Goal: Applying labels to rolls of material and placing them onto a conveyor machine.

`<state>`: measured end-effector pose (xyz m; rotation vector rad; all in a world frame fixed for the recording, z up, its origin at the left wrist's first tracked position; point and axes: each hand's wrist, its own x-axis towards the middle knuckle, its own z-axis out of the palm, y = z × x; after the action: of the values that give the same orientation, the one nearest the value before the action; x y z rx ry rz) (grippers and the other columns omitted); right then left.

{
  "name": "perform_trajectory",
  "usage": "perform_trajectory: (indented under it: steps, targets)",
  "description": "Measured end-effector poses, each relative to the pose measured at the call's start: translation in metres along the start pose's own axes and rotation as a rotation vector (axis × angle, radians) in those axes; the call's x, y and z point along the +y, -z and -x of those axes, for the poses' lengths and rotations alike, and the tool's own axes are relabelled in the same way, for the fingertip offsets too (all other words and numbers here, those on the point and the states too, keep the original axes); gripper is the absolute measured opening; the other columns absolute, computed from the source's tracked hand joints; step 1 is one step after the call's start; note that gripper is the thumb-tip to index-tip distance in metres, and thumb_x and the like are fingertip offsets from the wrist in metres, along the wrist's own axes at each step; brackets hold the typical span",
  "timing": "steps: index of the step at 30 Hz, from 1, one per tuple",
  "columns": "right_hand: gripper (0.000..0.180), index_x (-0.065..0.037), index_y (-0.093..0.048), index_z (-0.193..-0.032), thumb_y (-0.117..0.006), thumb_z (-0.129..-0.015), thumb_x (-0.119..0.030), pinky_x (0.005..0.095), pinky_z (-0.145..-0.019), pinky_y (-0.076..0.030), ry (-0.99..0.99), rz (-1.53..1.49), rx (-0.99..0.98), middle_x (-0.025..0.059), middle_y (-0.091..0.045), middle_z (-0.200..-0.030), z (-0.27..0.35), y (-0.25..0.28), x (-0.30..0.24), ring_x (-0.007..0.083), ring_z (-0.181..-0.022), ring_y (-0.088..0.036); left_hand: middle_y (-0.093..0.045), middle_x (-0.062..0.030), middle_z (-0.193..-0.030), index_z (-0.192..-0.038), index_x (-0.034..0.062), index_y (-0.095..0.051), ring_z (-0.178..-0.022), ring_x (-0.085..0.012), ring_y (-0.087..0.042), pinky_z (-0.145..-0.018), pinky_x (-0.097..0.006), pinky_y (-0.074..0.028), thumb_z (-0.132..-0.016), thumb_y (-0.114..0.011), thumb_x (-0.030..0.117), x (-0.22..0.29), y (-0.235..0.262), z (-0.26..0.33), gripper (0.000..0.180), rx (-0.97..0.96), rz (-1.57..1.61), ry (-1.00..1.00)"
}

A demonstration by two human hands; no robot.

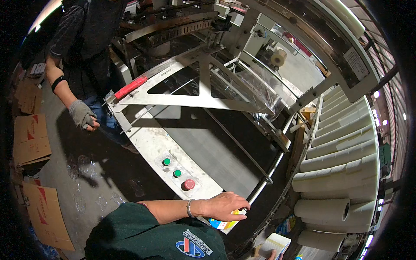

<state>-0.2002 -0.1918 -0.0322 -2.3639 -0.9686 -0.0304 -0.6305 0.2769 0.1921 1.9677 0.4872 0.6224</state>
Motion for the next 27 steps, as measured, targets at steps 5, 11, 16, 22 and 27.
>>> perform_trajectory:
  steps: [5,11,16,22,27]
  targets:
    - [0.043,-0.049,-0.056,-0.143,-0.051,-0.103,-0.034,0.0695,-0.118,-0.017,0.029,-0.037,-0.033,-0.0112,-0.048,-0.158,-0.004,0.006,-0.002,0.0150,-0.148,-0.040,-0.070,-0.0132,-0.101,-0.116,0.0053,-0.066,-0.098,-0.0332,-0.068,-0.091,-0.045,-0.050,-0.095,-0.069,0.037,0.000,0.000,-0.002,0.038,0.005,0.002,-0.004]
    - [0.043,-0.047,-0.056,-0.143,-0.053,-0.102,-0.034,0.0682,-0.117,-0.018,0.013,-0.030,-0.023,-0.0104,-0.048,-0.157,-0.021,0.002,-0.012,0.0152,-0.147,-0.040,-0.070,-0.0131,-0.100,-0.115,0.0055,-0.066,-0.097,-0.0326,-0.068,-0.091,-0.045,-0.051,-0.095,-0.069,0.037,-0.002,-0.002,-0.003,0.038,0.015,0.014,-0.007]
    - [0.043,-0.046,-0.056,-0.143,-0.054,-0.101,-0.033,0.0672,-0.117,-0.019,0.000,-0.036,-0.016,-0.0097,-0.049,-0.156,-0.033,0.004,-0.022,0.0155,-0.146,-0.041,-0.070,-0.0130,-0.099,-0.114,0.0056,-0.066,-0.097,-0.0330,-0.068,-0.090,-0.045,-0.051,-0.095,-0.069,0.037,0.000,-0.005,-0.004,0.037,0.005,0.016,-0.001]
    - [0.044,-0.044,-0.056,-0.143,-0.055,-0.101,-0.032,0.0660,-0.116,-0.021,-0.010,-0.031,-0.026,-0.0089,-0.049,-0.155,-0.045,0.014,-0.028,0.0157,-0.145,-0.042,-0.070,-0.0130,-0.097,-0.112,0.0051,-0.066,-0.096,-0.0336,-0.069,-0.089,-0.046,-0.051,-0.094,-0.070,0.034,0.004,-0.015,0.000,0.035,0.062,0.023,-0.052]
    - [0.044,-0.043,-0.056,-0.143,-0.056,-0.100,-0.032,0.0649,-0.116,-0.022,-0.018,-0.041,-0.024,-0.0083,-0.049,-0.155,-0.049,0.016,-0.027,0.0159,-0.144,-0.042,-0.070,-0.0140,-0.090,-0.108,0.0040,-0.067,-0.089,-0.0360,-0.069,-0.085,-0.048,-0.052,-0.090,-0.071,0.032,0.007,-0.028,-0.001,0.033,0.096,0.068,-0.082]
